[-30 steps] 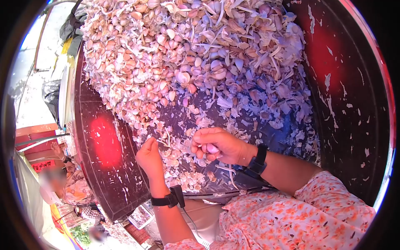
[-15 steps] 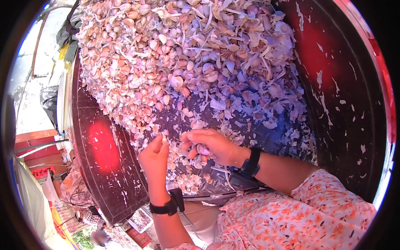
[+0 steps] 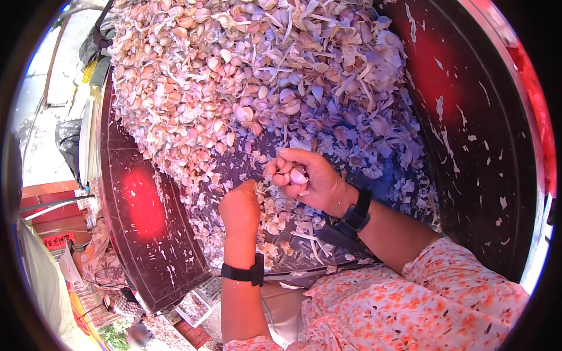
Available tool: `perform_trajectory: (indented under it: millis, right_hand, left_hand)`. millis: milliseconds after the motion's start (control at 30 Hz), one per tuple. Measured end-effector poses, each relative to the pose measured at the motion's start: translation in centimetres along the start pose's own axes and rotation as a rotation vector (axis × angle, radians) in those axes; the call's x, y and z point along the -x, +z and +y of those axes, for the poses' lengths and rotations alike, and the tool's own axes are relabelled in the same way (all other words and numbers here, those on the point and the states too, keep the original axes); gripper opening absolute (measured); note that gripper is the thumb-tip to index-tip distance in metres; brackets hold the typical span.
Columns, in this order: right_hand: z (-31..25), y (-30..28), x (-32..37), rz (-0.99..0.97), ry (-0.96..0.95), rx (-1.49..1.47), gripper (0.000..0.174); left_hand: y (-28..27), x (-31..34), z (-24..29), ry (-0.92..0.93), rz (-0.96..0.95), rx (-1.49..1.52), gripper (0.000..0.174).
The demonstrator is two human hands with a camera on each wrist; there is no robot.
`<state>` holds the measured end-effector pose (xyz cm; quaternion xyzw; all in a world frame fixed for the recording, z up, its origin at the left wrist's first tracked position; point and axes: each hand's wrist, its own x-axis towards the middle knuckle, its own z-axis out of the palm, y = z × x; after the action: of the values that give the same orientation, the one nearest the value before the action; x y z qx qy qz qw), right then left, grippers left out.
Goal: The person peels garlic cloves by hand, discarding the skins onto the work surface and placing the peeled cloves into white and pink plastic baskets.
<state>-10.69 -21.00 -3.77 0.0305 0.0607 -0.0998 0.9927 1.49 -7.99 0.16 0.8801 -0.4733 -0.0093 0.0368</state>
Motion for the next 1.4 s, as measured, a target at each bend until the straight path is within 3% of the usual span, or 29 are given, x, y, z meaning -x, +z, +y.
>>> perform_trajectory:
  millis: [67,200,267,300,367,400,433,500,533,600,633,700,733,800,900,1000,1133,1200,1233,1300,1400]
  right_hand:
    - [-0.2,0.1,0.0,-0.013,-0.024,-0.017,0.024]
    - [-0.2,0.3,0.1,0.004,-0.029,0.001,0.023]
    - [-0.3,0.1,0.1,0.015,-0.016,0.004,0.022]
    - [-0.3,0.1,0.1,0.018,-0.019,0.004,0.022]
    - [-0.3,0.1,0.1,-0.016,-0.023,-0.067,0.021]
    - [-0.2,0.1,0.1,-0.015,-0.022,-0.065,0.021]
    - [-0.2,0.1,0.1,-0.017,-0.023,-0.070,0.020]
    - [-0.1,0.3,0.1,-0.021,-0.022,-0.073,0.019]
    - [-0.1,0.6,0.2,0.007,-0.032,-0.058,0.017]
    - [-0.2,0.6,0.3,0.034,-0.043,-0.044,0.015]
    - [-0.2,0.5,0.3,0.022,-0.050,-0.026,0.012]
    - [-0.4,0.5,0.2,0.008,-0.061,-0.008,0.010]
    - [-0.5,0.5,0.2,0.014,-0.048,-0.020,0.008]
    - [-0.5,0.4,0.3,0.020,-0.037,-0.032,0.008]
    - [-0.6,0.1,0.2,-0.007,-0.019,-0.059,0.009]
    - [-0.5,0.1,0.1,-0.017,-0.025,-0.057,0.009]
    - [-0.7,0.1,0.1,0.006,-0.037,-0.070,0.008]
    - [-0.7,0.0,0.1,0.001,-0.032,-0.073,0.008]
    - [-0.7,0.1,0.2,0.012,-0.042,-0.041,0.010]
    - [-0.4,0.5,0.2,0.023,-0.055,-0.011,0.011]
    - [0.4,1.1,0.4,0.179,-0.101,0.411,0.019]
  left_hand:
    - [-0.5,0.1,0.4,0.072,-0.118,-0.101,0.019]
    - [0.0,1.2,-0.8,0.123,-0.062,-0.102,0.019]
    - [-0.7,1.5,-1.0,-0.240,-0.054,0.399,0.019]
    - [-1.0,1.4,-0.7,-0.237,-0.056,0.401,0.019]
    - [-2.2,1.4,-0.3,-0.635,0.001,1.386,0.022]
    - [-2.9,1.5,-0.4,-0.686,-0.008,1.620,0.029]
    - [-3.0,1.6,-0.5,-0.687,-0.006,1.621,0.029]
    - [-3.0,1.7,-0.5,-0.670,-0.030,2.135,0.035]
    - [-3.0,1.5,-0.4,-0.670,-0.029,2.135,0.035]
    - [-2.6,0.4,0.5,-0.700,-0.057,1.649,0.028]
    - [-2.0,0.0,0.6,-0.698,-0.057,1.649,0.028]
    - [-0.5,-0.9,0.7,-0.441,-0.058,0.943,0.019]
    - [-0.3,-1.3,1.1,-0.438,-0.059,0.943,0.019]
    - [-0.5,-2.1,2.4,-0.071,-0.012,0.285,0.013]
    - [-0.4,-2.9,3.4,0.065,-0.089,0.040,0.011]
    - [0.0,-2.9,4.7,0.056,-0.190,-0.082,0.009]
    - [-0.7,-3.2,4.0,0.097,-0.272,-0.146,0.010]
    - [-1.1,-2.9,2.2,0.037,-0.123,0.143,0.015]
    - [-1.3,-2.6,1.5,0.039,-0.125,0.141,0.015]
    - [-1.9,-1.9,0.7,-0.496,-0.143,1.064,0.018]
    - [-3.9,-1.0,1.4,-0.573,-0.060,1.331,0.021]
